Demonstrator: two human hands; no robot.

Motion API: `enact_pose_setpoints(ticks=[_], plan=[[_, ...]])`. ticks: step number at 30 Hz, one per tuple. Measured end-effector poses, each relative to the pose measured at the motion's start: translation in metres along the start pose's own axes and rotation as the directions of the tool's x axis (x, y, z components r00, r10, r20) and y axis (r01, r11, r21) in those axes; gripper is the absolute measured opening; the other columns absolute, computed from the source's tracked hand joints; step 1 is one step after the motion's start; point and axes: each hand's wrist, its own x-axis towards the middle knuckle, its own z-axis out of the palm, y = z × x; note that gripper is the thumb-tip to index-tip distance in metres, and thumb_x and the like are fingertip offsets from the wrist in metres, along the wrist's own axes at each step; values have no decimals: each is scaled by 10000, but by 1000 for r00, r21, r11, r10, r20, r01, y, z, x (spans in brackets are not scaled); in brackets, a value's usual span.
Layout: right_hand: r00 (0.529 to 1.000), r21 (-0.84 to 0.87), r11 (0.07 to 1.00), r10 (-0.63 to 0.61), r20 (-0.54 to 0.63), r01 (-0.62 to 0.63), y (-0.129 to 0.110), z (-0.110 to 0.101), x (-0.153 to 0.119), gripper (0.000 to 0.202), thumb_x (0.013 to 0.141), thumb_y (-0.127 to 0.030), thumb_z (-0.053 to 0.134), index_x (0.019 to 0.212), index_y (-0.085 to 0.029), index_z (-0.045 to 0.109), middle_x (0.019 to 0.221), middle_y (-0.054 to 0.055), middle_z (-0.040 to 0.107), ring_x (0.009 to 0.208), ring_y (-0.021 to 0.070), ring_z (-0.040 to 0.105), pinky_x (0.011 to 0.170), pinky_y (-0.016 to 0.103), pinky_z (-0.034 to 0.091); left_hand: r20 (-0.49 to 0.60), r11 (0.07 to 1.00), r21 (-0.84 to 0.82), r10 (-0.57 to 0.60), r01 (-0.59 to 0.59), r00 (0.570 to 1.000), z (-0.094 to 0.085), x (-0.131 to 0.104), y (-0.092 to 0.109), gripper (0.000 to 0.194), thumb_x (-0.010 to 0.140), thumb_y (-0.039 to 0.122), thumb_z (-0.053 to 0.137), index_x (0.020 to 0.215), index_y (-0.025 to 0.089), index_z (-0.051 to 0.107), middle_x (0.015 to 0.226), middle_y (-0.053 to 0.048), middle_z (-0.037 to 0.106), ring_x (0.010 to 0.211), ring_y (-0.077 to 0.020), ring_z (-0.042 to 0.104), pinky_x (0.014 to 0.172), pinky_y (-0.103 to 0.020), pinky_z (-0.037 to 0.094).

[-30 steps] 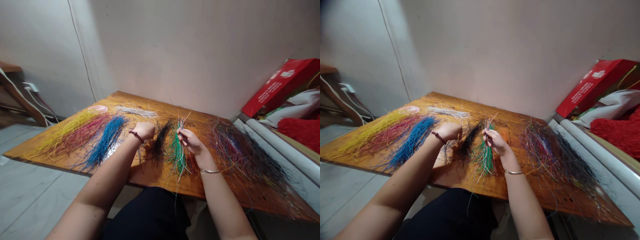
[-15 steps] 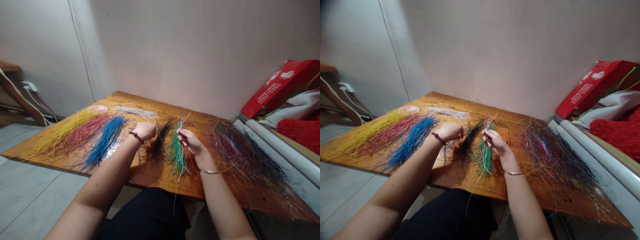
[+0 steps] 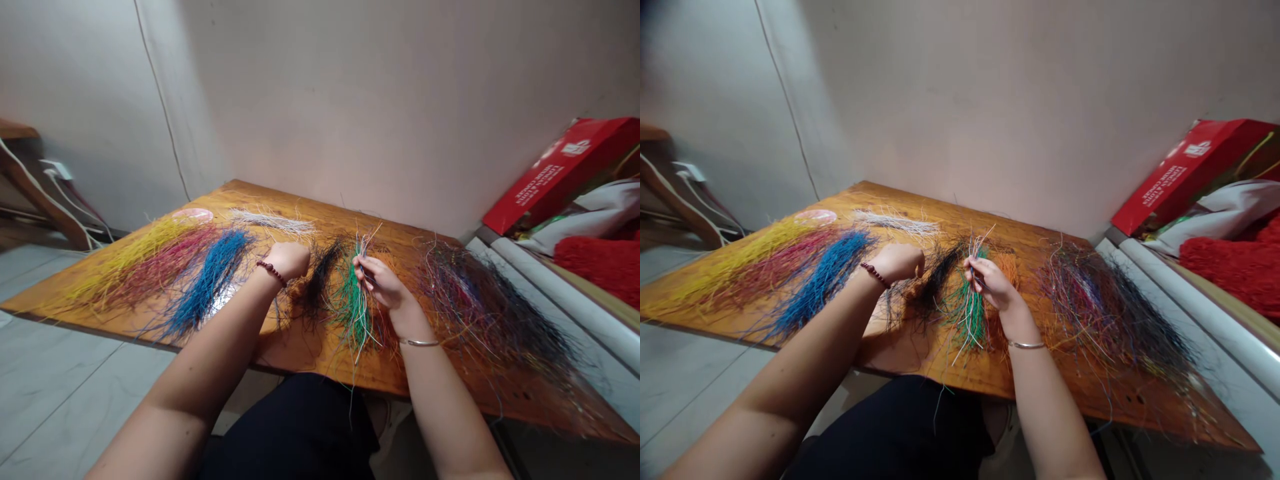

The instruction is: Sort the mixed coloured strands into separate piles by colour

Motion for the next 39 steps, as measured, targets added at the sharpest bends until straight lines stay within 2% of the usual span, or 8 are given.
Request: enact_pose_setpoints(ticks=[6,14,20,27,35,39], plan=[[1000,-24,1000,-19,4,19,1,-1,0,302,802,-454,675,822,-164,593,585,-41,546,373,28,370,362,171,283,26,1000,10,4,-4,1000,0,2,1,261,789,195,630,1008,259,756,1036,-112,717,935,-252,665,791,-322,513],[1000,-26,999,-22,8,22,0,-1,-1,303,796,-463,682,816,-174,591,592,-37,543,383,34,360,365,180,271,-1,1000,-16,-14,14,1000,-2,-1,2,228,809,198,606,969,240,764,1052,-128,710,932,-257,662,809,-345,511],[1000,-14,1000,-1,5,1,-1,-1,-2,319,800,-471,679,834,-170,581,587,-47,547,364,25,358,375,182,296,24,1000,-3,-16,16,1000,-2,2,3,240,829,200,585,986,249,760,1092,-129,699,960,-278,662,821,-379,518],[1000,13,1000,9,6,-10,0,-1,-1,320,781,-464,701,827,-172,579,581,-50,559,349,22,370,367,179,301,2,999,-34,-16,16,1000,4,5,3,229,833,225,597,993,225,761,1074,-152,702,956,-270,665,813,-349,522],[1000,20,1000,10,20,-10,-1,0,-1,322,783,-466,702,828,-172,581,579,-53,559,346,20,370,363,178,294,24,1000,-27,8,-8,1000,2,3,7,214,788,191,637,955,224,768,999,-139,721,913,-247,668,789,-307,513],[1000,32,999,0,31,-1,0,0,-1,338,775,-475,719,827,-169,586,577,-62,553,346,13,362,386,179,327,46,1000,-17,17,-16,999,4,3,9,192,768,192,653,913,230,773,972,-135,722,903,-252,671,806,-327,513]])
